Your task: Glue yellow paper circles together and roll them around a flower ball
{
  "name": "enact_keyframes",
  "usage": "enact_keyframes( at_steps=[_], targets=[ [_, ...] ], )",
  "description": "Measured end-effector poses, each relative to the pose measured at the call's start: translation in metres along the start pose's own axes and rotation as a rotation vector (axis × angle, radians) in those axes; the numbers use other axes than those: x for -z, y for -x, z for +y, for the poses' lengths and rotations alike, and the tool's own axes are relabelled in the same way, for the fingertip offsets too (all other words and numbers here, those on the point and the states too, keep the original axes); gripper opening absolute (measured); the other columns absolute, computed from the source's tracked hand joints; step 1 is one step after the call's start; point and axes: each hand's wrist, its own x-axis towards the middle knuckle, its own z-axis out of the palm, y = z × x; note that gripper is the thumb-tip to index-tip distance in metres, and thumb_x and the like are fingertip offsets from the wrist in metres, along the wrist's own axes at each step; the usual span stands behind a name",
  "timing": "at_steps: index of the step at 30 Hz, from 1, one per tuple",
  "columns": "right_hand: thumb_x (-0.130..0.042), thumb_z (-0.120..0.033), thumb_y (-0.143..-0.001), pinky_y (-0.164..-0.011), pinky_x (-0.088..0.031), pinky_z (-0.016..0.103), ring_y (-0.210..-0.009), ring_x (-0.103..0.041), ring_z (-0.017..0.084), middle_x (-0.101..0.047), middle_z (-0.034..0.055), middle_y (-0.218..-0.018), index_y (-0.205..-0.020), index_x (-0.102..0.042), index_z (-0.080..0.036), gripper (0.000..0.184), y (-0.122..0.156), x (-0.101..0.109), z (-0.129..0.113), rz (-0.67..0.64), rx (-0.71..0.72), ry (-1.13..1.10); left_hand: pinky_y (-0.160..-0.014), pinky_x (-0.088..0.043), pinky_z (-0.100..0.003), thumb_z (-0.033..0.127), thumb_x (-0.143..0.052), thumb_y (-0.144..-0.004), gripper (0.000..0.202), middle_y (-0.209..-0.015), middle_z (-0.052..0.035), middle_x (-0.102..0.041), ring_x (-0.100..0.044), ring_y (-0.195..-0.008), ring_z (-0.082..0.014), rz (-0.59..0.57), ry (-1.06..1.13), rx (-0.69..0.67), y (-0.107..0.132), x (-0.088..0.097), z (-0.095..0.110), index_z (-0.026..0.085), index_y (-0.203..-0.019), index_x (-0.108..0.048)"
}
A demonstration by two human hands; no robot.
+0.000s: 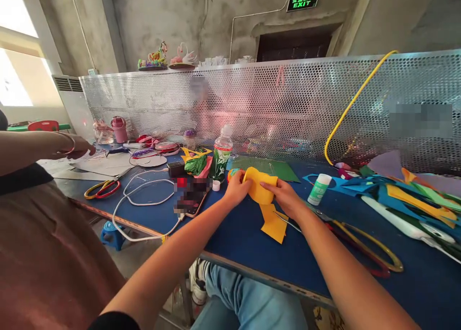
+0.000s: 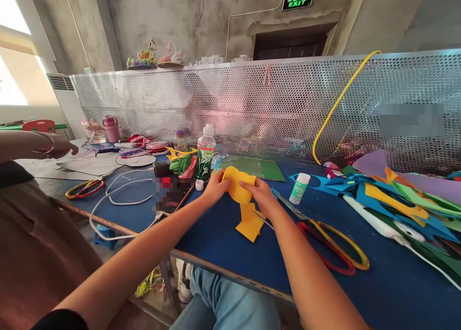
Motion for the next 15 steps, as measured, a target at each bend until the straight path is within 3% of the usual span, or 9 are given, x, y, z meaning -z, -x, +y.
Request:
enact_keyframes(
  at_steps=[3,9,15],
  targets=[
    [-0.076,-0.031,-0.055,-0.061,-0.052,0.030,-0.074,-0.066,0.022,-0.070,0.0039,-0.087,-0.092,-0.062,-0.020,0.041,-0.002,0.007,0.005,0.077,-0.030,0.000,-0.069,-0.047,-0.028,0.012,-0.058,-0.069,0.018,-0.079,-0.0036,-0.063,-0.058,-0.072,-0.0157,-0.070,0.019,-0.005,0.001,0.000,-0.010,0.013,-0.087,-0.059],
    [-0.076,-0.030,-0.055,-0.063,-0.053,0.030,-0.076,-0.066,0.022,-0.070,0.0036,-0.088,-0.093,-0.060,-0.020,0.043,-0.004,0.012,0.008,0.050,0.003,0.020,-0.071,-0.049,-0.030,0.018,-0.067,-0.066,0.022,-0.078,-0.0050,-0.067,-0.062,-0.071,-0.0168,-0.164,0.085,0.009,0.003,0.008,-0.014,0.011,-0.087,-0.064],
    [-0.074,-0.037,-0.055,-0.077,-0.051,0.031,-0.090,-0.063,0.021,-0.067,0.0036,-0.096,-0.086,-0.057,-0.022,0.038,-0.011,0.017,0.011,0.255,0.111,0.024,-0.077,-0.050,-0.032,0.021,-0.065,-0.071,0.024,-0.085,-0.0058,-0.070,-0.064,-0.076,-0.0173,-0.163,0.149,0.039,-0.001,0.007,-0.012,0.011,-0.093,-0.065]
  ],
)
